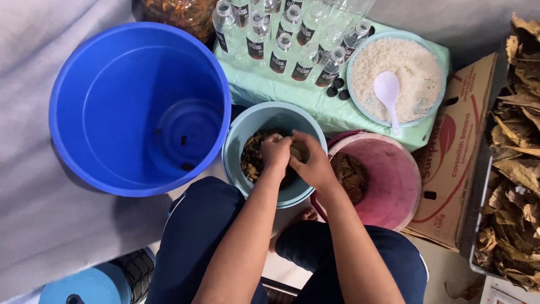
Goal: The person is manually crumbling dried leaves into smaller pieces and collecting them in buckets, likely as a preparation step for shaping charcoal briquettes.
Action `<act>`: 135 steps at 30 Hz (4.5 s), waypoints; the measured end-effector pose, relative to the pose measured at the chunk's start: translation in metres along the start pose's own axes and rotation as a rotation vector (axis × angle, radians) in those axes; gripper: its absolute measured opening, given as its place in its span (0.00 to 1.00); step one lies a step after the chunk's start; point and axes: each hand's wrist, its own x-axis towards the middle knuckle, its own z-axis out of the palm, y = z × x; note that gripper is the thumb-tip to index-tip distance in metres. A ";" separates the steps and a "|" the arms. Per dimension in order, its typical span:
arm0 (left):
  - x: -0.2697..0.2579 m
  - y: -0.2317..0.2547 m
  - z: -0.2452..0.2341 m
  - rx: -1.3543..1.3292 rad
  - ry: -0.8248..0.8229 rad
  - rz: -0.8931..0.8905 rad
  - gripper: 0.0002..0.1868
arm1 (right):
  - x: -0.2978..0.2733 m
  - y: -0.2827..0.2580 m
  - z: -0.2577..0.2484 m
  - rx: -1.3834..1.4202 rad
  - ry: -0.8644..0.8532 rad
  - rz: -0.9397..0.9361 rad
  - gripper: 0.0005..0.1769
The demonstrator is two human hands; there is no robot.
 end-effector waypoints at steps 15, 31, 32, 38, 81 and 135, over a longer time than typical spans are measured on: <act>-0.086 0.075 -0.035 0.176 -0.078 0.170 0.39 | 0.002 -0.024 0.026 0.547 0.025 0.435 0.35; -0.038 0.001 0.009 0.034 -0.165 0.100 0.20 | 0.007 0.080 0.064 1.781 0.295 0.427 0.27; -0.035 -0.003 0.010 0.021 -0.181 0.092 0.22 | 0.006 0.049 0.057 1.420 0.326 0.539 0.27; -0.003 -0.010 0.005 -0.051 -0.235 0.075 0.32 | -0.001 -0.004 0.052 1.048 0.227 0.413 0.27; -0.082 0.120 -0.019 1.037 -0.555 0.291 0.41 | 0.006 0.110 0.072 -0.197 -0.021 0.665 0.33; -0.043 0.089 -0.057 1.080 -0.305 0.268 0.19 | 0.036 0.075 0.039 -0.504 -0.152 0.487 0.19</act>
